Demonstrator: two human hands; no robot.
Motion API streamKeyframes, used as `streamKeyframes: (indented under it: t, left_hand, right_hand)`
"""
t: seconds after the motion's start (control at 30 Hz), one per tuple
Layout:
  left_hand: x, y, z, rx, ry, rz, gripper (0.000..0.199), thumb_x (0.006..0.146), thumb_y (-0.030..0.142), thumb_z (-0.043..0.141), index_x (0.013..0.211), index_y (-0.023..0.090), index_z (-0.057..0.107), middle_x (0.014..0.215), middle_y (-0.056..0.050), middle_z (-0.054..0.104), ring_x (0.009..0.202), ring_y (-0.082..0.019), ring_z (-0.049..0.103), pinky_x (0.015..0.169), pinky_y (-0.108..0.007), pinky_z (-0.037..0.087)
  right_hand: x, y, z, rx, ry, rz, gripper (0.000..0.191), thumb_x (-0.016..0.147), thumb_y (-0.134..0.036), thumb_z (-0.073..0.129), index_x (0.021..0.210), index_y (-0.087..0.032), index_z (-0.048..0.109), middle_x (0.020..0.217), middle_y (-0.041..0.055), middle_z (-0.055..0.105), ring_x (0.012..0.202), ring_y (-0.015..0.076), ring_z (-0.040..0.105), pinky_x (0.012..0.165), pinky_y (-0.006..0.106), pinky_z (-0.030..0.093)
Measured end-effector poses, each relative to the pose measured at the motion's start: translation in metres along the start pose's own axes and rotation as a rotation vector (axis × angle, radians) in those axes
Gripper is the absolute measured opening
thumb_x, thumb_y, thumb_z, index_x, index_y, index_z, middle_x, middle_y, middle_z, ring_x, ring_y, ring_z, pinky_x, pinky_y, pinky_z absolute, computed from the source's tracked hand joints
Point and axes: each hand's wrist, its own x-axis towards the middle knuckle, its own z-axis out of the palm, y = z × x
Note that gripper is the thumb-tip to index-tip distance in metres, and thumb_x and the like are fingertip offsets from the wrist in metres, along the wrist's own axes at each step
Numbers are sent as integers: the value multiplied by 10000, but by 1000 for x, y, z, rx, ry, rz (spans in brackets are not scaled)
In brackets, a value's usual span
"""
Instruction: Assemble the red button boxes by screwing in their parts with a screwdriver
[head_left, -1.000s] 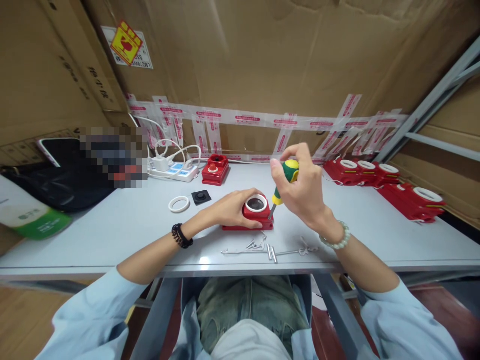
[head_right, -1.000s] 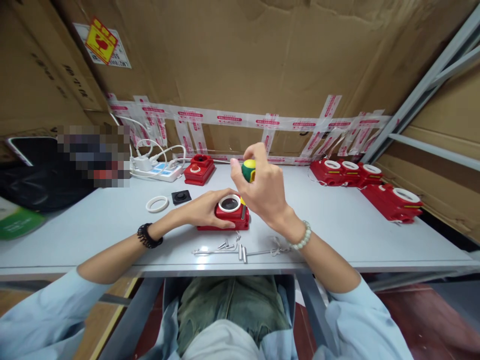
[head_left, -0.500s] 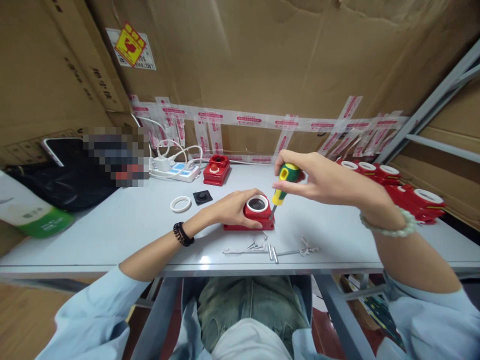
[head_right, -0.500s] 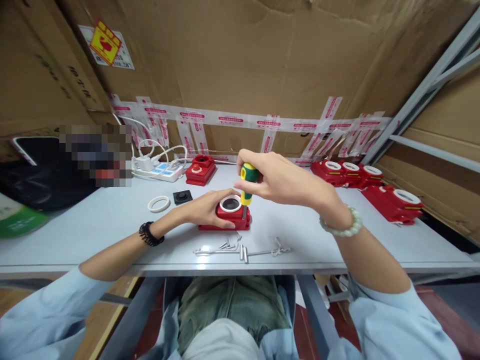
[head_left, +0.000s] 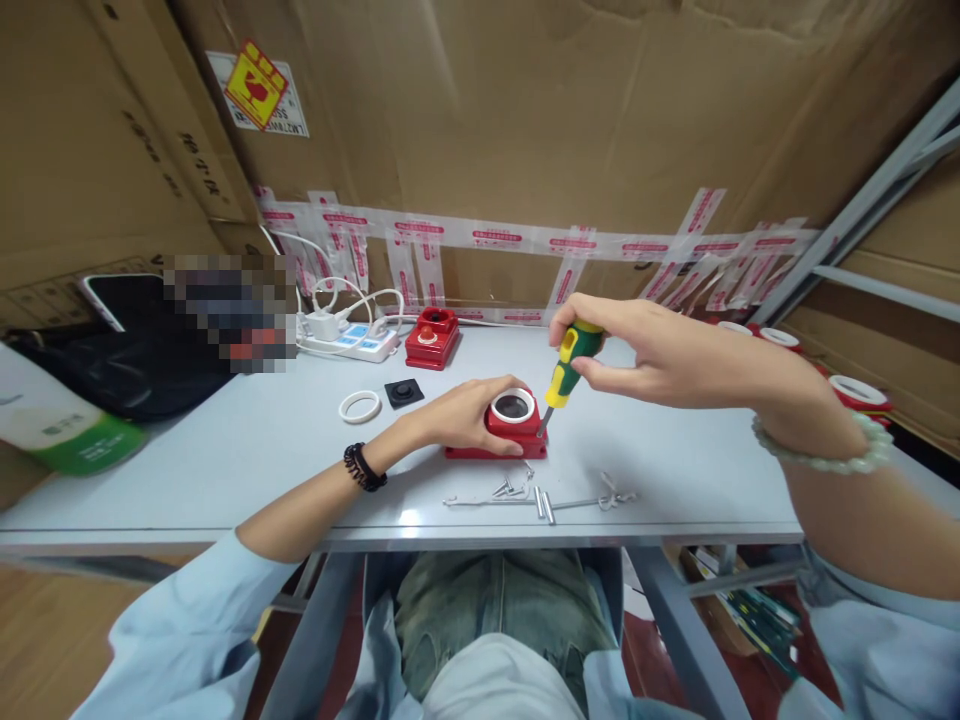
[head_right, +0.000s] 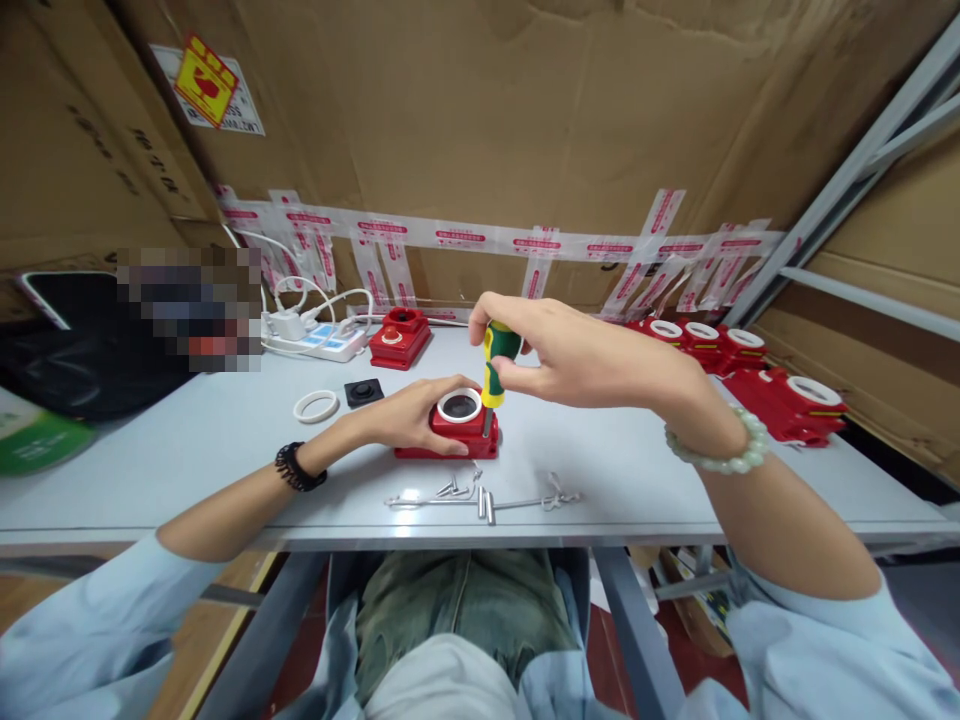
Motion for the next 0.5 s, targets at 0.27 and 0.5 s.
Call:
streamKeyframes:
  t: [0.27,0.5]
  left_hand:
    - [0,0,1,-6,18,-15,685,703,491,784,1276,221,524,1164,-86,688,996,-281,655,847,-369,482]
    - [-1,-1,1,122,28,-7,768,735,584,749,1354,217,481,1281,-131,626,1120,-326,592,947,-435,435]
  right_hand:
    - [6,-1,18,15,118,59,237,841,-192,573,1059,-229,489,968,16,631,788,147,566,676,271,412]
    - [5,-4,27,26,258,109,196,841,-247,609,993,-213,490,827,-15,601,692,125,536,664,268,405]
